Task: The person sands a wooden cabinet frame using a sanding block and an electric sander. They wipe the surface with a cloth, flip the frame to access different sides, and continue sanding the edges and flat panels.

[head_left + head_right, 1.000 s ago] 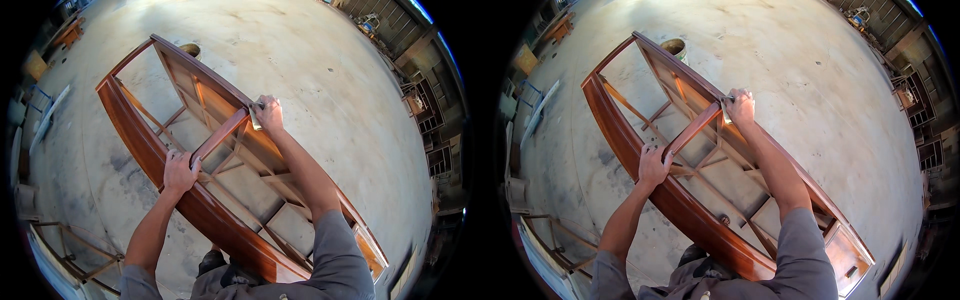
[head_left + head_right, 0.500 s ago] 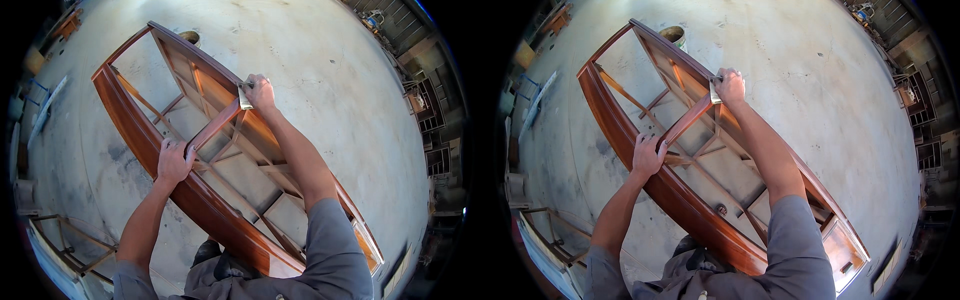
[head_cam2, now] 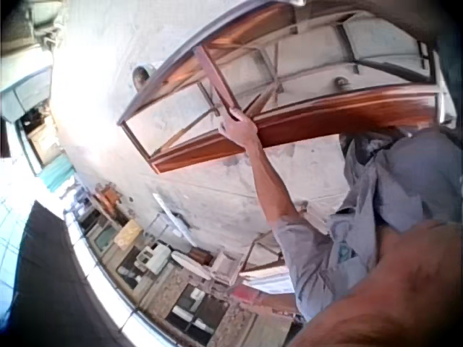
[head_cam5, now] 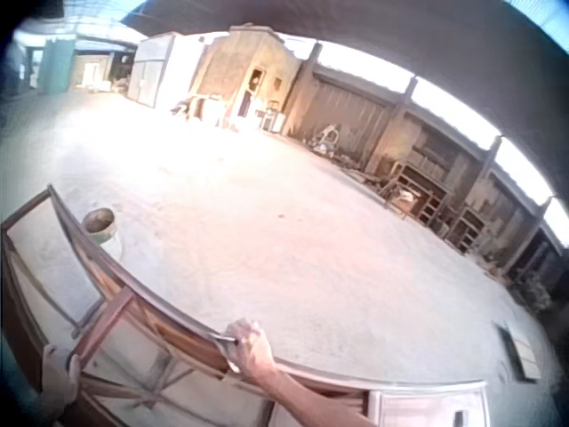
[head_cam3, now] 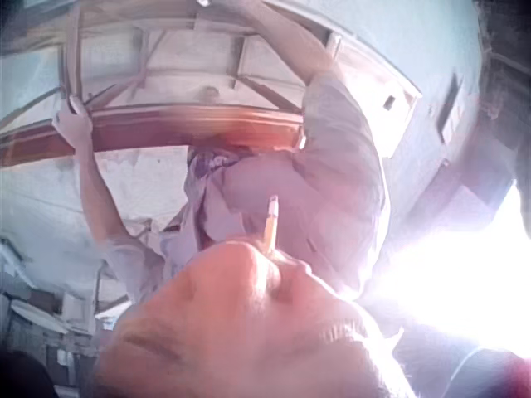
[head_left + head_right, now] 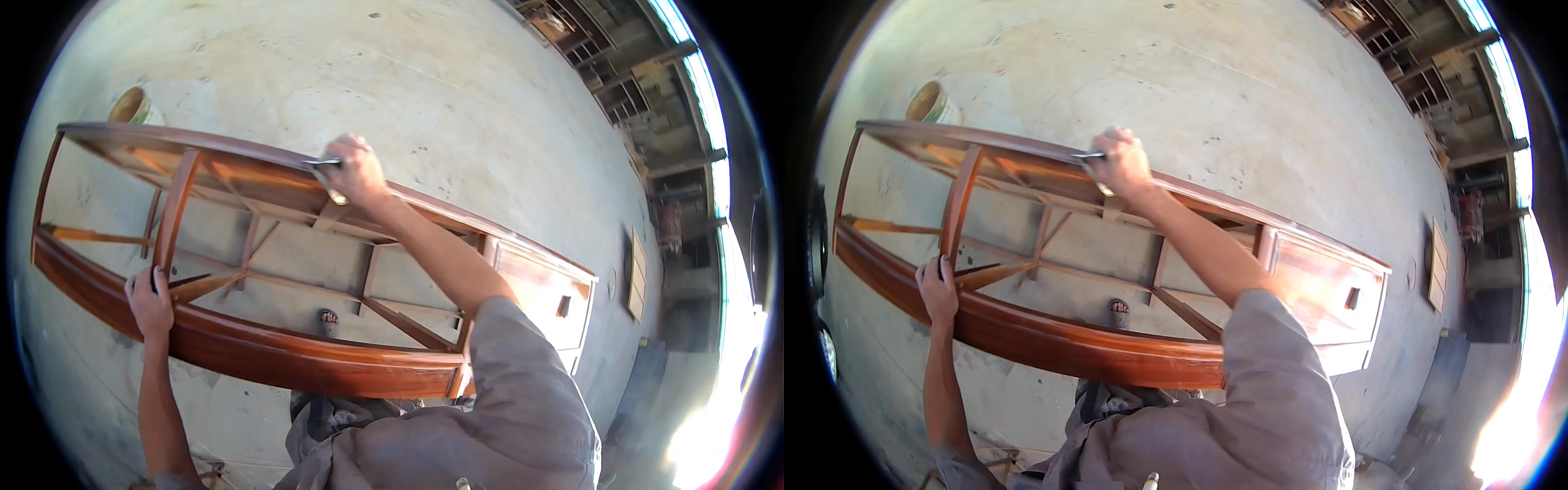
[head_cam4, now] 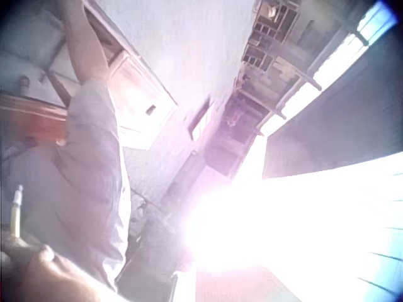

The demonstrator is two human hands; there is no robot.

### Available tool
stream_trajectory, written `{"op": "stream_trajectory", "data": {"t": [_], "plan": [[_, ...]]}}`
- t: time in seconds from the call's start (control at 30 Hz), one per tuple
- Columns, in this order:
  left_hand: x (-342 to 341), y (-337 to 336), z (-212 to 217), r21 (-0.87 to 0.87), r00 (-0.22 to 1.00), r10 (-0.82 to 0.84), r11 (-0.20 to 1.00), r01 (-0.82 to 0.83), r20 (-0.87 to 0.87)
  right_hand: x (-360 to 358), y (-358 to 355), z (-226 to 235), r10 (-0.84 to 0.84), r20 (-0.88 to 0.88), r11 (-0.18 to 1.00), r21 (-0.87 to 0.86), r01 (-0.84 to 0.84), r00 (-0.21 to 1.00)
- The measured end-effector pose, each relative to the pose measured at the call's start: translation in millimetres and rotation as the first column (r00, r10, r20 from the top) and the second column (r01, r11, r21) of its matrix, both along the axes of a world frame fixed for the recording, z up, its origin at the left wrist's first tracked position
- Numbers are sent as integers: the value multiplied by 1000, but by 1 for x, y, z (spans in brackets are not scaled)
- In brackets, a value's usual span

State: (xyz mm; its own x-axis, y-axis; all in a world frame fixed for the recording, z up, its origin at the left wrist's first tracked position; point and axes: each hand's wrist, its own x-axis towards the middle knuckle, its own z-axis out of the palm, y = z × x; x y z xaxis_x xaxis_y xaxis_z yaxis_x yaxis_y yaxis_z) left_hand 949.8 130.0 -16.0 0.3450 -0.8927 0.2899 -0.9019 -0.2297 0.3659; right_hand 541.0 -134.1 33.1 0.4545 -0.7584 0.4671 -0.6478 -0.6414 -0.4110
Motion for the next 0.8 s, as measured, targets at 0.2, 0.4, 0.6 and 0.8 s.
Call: {"op": "stream_trajectory", "data": {"t": [0.2, 0.4, 0.6, 0.8], "plan": [[38, 13, -31, 111, 997, 17, 994, -25, 71, -165, 43, 4, -46, 11, 988, 150, 44, 999], [22, 3, -24, 118, 997, 42, 992, -49, 57, -371, 105, 34, -271, -163, 894, 322, 311, 949], [32, 7, -28, 137, 995, 42, 989, -54, 89, -375, 89, 47, -91, -262, 926, 332, 179, 961], [-3, 3, 2, 26, 997, 25, 999, -27, 72, -326, 65, 56, 52, -274, 894, 441, 78, 960]]}}
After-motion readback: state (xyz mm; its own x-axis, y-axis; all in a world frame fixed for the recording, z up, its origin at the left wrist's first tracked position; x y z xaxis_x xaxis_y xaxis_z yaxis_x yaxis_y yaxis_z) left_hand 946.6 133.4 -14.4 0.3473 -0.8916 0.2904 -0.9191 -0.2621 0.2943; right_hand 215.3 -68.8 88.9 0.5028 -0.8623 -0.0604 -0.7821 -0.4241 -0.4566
